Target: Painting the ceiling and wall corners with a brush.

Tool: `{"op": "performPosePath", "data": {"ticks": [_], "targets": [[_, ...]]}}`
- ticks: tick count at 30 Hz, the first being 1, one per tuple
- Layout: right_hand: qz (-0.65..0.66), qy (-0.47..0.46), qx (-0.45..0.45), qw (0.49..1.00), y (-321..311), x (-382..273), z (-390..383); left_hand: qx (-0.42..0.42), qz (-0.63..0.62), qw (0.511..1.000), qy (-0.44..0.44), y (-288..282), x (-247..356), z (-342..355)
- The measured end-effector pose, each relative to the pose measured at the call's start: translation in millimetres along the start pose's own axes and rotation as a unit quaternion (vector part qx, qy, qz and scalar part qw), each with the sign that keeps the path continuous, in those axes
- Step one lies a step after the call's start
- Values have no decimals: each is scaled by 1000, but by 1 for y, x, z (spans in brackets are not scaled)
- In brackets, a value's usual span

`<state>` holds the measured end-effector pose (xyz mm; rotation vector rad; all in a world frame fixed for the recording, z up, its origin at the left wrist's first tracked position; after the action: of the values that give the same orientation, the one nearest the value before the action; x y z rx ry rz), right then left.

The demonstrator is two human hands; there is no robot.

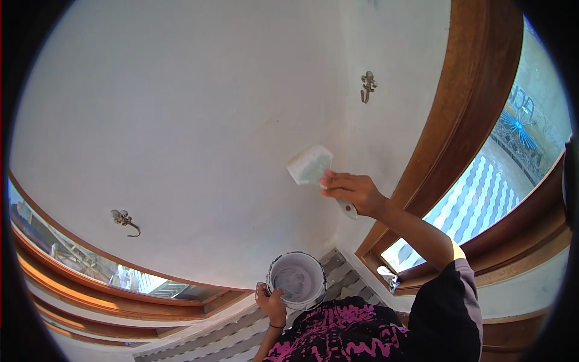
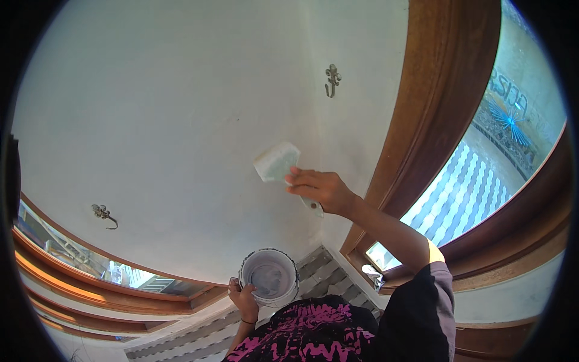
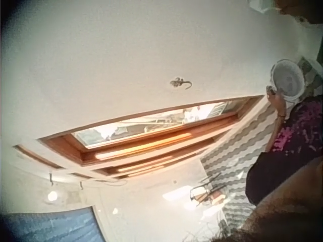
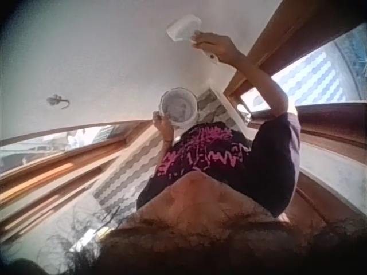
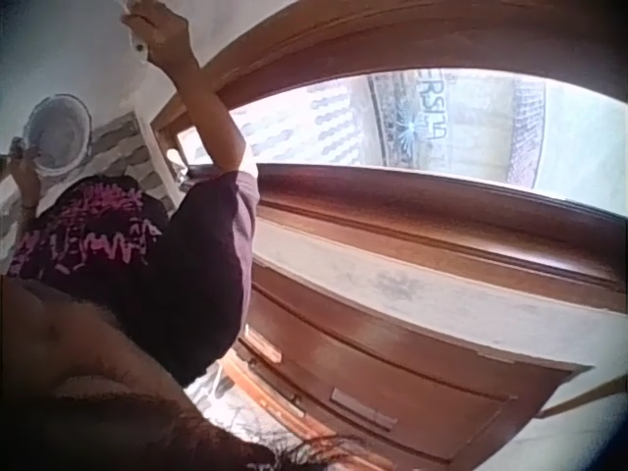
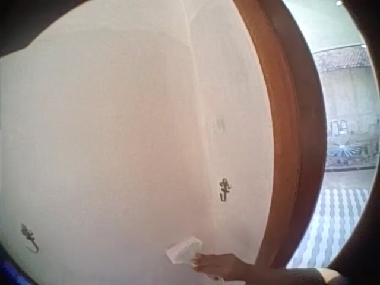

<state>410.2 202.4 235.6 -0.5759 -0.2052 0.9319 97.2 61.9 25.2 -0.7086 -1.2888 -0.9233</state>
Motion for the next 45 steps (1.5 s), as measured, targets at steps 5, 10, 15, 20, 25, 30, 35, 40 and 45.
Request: {"op": "performPosePath", "data": {"ticks": [5, 10, 15, 20, 25, 30, 35, 40, 45], "targets": [[120, 65, -166, 977, -14, 9, 0, -25, -59, 997, -48, 2, -5, 1], [139, 88, -106, 981, -54, 27, 51, -62, -64, 994, -65, 13, 6, -1], [98, 87, -38, 991, -90, 12, 124, -42, -22, 999, -13, 5, 4, 2], [45, -29, 105, 993, -126, 13, 170, -33, -36, 998, -42, 6, 2, 0], [-12, -113, 251, 961, -140, 19, 198, -66, -31, 996, -60, 4, -7, 1], [92, 23, 253, 963, -69, 45, 127, -20, -31, 999, -22, -1, -3, -1], [164, 129, 213, 954, -36, 42, 36, -45, -34, 998, -41, 1, -5, -3], [163, 174, 144, 961, -21, 19, -8, -60, -33, 997, -22, 3, 0, 0], [141, 244, -80, 956, -31, 13, -1, -95, -2, 995, -13, 8, 1, -1]]}}
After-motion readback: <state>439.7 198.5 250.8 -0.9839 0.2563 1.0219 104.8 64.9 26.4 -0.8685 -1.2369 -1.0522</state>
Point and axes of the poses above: each hand's wrist, its own z-axis towards the middle knuckle, its own y-axis out of the palm, x = y × z, the point moved 3 cm from there along z, towards the middle knuckle, and after that the axes turned 6 degrees about y, right-handed, at the moved point
